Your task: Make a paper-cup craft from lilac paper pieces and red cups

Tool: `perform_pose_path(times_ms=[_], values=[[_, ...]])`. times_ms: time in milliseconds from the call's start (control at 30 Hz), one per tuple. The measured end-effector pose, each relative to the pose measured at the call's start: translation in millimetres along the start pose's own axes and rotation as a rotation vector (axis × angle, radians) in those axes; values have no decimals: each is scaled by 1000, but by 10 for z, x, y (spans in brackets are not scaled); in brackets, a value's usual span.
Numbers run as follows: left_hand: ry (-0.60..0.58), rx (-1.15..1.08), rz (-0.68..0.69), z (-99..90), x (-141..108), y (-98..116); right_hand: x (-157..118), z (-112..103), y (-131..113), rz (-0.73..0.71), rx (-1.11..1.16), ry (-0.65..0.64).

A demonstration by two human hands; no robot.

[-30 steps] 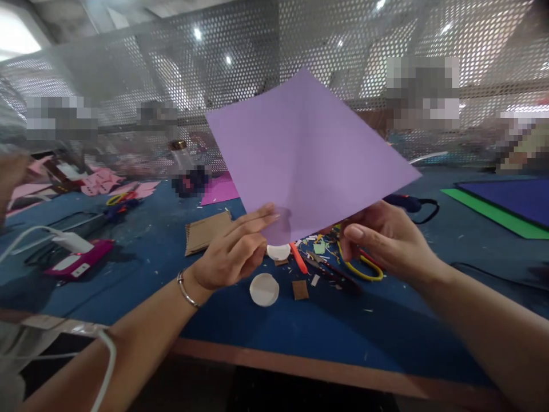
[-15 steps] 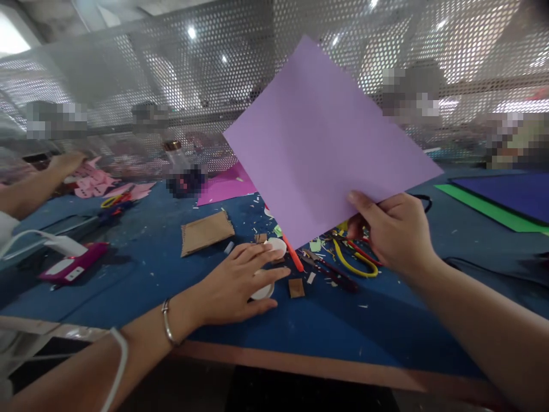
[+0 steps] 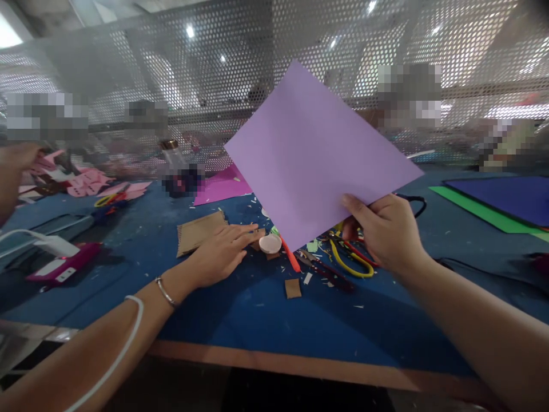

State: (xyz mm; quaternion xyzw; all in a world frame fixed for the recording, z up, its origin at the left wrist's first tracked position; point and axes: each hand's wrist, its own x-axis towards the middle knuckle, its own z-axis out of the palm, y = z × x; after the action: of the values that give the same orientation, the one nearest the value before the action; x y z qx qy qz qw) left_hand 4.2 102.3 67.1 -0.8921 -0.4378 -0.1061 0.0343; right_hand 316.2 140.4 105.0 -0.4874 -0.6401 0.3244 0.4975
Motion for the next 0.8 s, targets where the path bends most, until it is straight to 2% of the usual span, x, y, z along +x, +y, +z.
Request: perform_pose_path(times_ms=[133, 200, 267, 367, 433, 500, 600, 733, 800], values=[[142, -73, -160, -16, -83, -20, 3, 28, 35, 13, 59, -50], [271, -188, -287, -16, -89, 79, -10, 57, 37, 44, 128, -78], [403, -424, -407, -15, -66, 251, -42, 97, 18, 69, 185, -107], [493, -917, -436, -13, 0, 560, -138, 171, -35, 83, 201, -170], [518, -1053, -406, -15, 40, 725, -233, 213, -66, 101, 187, -227], [548, -1092, -370, -28, 50, 819, -349, 227, -75, 145, 180, -292], [530, -1122, -381, -69, -22, 841, -543, 165, -34, 188, 174, -338], [335, -1245, -439, -130, -236, 799, -796, -34, 124, 136, 158, -192], [241, -1290, -454, -147, -346, 808, -924, -137, 240, 112, 113, -191]])
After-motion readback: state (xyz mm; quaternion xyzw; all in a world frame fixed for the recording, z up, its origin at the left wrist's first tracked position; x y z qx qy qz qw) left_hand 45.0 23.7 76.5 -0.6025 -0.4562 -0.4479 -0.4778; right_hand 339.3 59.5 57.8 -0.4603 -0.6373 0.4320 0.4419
